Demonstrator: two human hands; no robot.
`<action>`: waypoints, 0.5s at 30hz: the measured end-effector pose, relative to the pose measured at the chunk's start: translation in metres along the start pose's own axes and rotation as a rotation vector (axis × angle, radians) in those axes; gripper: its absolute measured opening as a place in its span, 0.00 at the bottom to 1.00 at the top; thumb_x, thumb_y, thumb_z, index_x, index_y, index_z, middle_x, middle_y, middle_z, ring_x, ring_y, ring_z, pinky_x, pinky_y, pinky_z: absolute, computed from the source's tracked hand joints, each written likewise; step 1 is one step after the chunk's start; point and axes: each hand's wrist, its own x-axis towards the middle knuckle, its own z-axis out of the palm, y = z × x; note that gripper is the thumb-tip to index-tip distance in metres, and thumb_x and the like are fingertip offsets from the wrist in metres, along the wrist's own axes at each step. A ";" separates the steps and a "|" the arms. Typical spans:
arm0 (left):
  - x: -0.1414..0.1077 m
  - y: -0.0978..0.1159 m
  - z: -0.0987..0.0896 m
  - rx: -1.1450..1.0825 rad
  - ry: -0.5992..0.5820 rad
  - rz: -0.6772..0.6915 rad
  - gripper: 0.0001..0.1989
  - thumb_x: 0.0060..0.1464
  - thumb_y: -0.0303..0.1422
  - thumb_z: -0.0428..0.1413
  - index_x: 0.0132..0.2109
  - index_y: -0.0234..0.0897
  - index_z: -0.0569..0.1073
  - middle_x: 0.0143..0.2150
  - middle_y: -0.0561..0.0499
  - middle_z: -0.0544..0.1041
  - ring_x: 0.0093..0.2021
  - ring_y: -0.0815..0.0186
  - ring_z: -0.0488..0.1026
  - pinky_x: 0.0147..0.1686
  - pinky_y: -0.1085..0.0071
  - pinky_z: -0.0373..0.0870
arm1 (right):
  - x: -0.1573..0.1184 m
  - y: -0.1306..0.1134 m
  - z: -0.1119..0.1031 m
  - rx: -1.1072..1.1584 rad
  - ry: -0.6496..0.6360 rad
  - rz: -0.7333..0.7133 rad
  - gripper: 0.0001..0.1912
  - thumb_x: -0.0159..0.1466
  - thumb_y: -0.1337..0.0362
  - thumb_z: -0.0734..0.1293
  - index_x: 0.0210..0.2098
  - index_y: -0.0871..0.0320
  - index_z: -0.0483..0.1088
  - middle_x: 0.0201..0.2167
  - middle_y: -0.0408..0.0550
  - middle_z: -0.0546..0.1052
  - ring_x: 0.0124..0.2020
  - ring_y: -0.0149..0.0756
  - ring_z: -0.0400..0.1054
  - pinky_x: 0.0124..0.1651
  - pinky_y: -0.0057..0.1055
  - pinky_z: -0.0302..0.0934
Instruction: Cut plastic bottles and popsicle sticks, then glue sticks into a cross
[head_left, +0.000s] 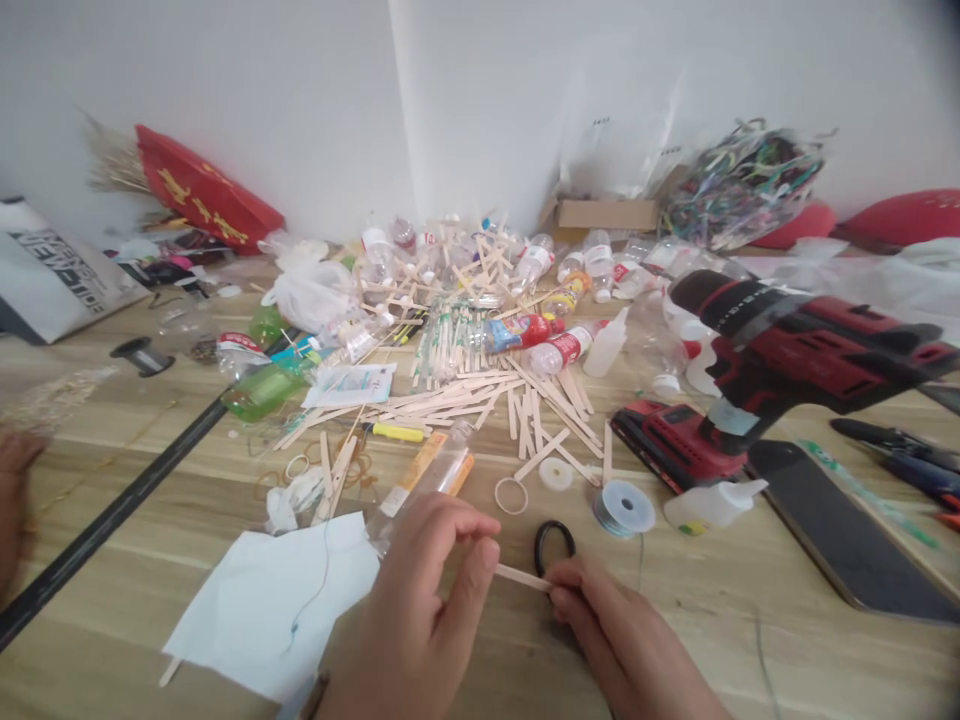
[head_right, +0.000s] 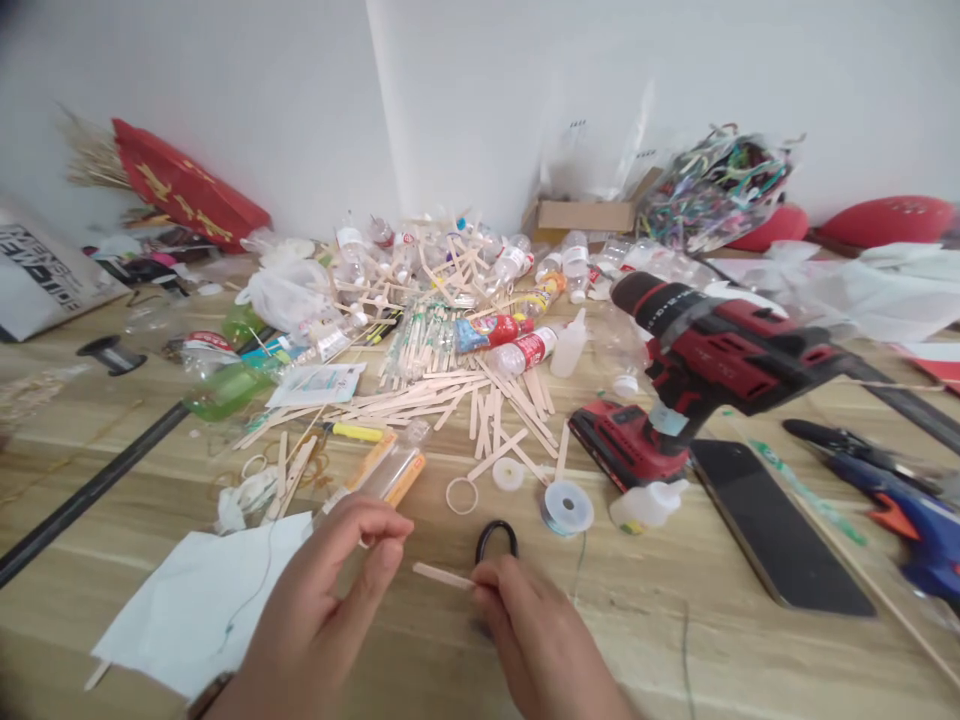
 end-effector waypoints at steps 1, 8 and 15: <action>0.008 0.002 -0.006 0.023 -0.025 0.011 0.09 0.65 0.35 0.49 0.41 0.43 0.73 0.39 0.48 0.77 0.41 0.61 0.74 0.39 0.66 0.71 | -0.001 0.002 0.001 -0.022 -0.004 -0.014 0.10 0.71 0.68 0.56 0.37 0.52 0.67 0.29 0.42 0.77 0.29 0.34 0.74 0.28 0.25 0.65; 0.111 -0.010 -0.013 0.469 -0.249 0.058 0.11 0.62 0.30 0.49 0.33 0.37 0.74 0.34 0.50 0.79 0.36 0.62 0.75 0.36 0.67 0.69 | -0.005 0.011 0.010 -0.081 0.033 -0.120 0.12 0.72 0.67 0.55 0.39 0.51 0.67 0.31 0.43 0.78 0.31 0.35 0.75 0.32 0.27 0.68; 0.146 -0.017 0.013 0.637 -0.378 0.100 0.09 0.64 0.34 0.55 0.44 0.33 0.75 0.44 0.47 0.78 0.44 0.61 0.76 0.46 0.58 0.73 | -0.005 0.024 0.021 -0.170 0.103 -0.205 0.18 0.75 0.62 0.49 0.38 0.51 0.68 0.28 0.44 0.78 0.28 0.35 0.75 0.30 0.26 0.68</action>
